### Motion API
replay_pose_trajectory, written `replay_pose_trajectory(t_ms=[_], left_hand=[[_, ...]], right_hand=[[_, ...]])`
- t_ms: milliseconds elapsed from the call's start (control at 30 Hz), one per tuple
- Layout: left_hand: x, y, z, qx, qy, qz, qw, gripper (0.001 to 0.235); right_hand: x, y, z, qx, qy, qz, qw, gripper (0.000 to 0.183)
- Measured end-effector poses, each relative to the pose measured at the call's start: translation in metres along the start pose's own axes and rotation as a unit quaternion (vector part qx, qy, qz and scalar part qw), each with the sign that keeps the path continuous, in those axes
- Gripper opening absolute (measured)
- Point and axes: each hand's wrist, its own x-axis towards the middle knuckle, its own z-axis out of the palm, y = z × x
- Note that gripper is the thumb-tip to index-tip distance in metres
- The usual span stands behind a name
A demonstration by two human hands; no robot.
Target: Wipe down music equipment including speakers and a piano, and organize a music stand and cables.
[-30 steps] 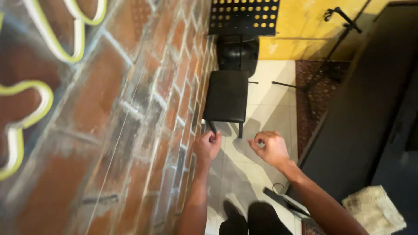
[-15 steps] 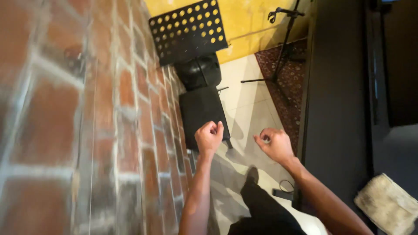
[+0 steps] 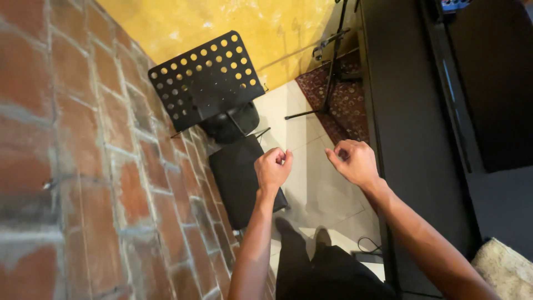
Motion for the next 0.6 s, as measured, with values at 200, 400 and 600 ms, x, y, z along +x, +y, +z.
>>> replay_pose_trajectory(t_ms=[200, 400, 600], left_hand=[[0.046, -0.04, 0.013, -0.016, -0.017, 0.004, 1.0, 0.032], [0.093, -0.068, 0.018, -0.031, -0.016, 0.013, 0.999, 0.034], [0.11, -0.103, 0.019, -0.04, -0.032, -0.013, 0.999, 0.033]], right_hand=[[0.041, -0.012, 0.024, -0.001, 0.021, 0.008, 1.0, 0.03], [0.084, -0.02, 0.049, -0.013, 0.035, 0.033, 0.999, 0.029], [0.109, -0.025, 0.087, -0.003, 0.018, 0.035, 0.999, 0.03]])
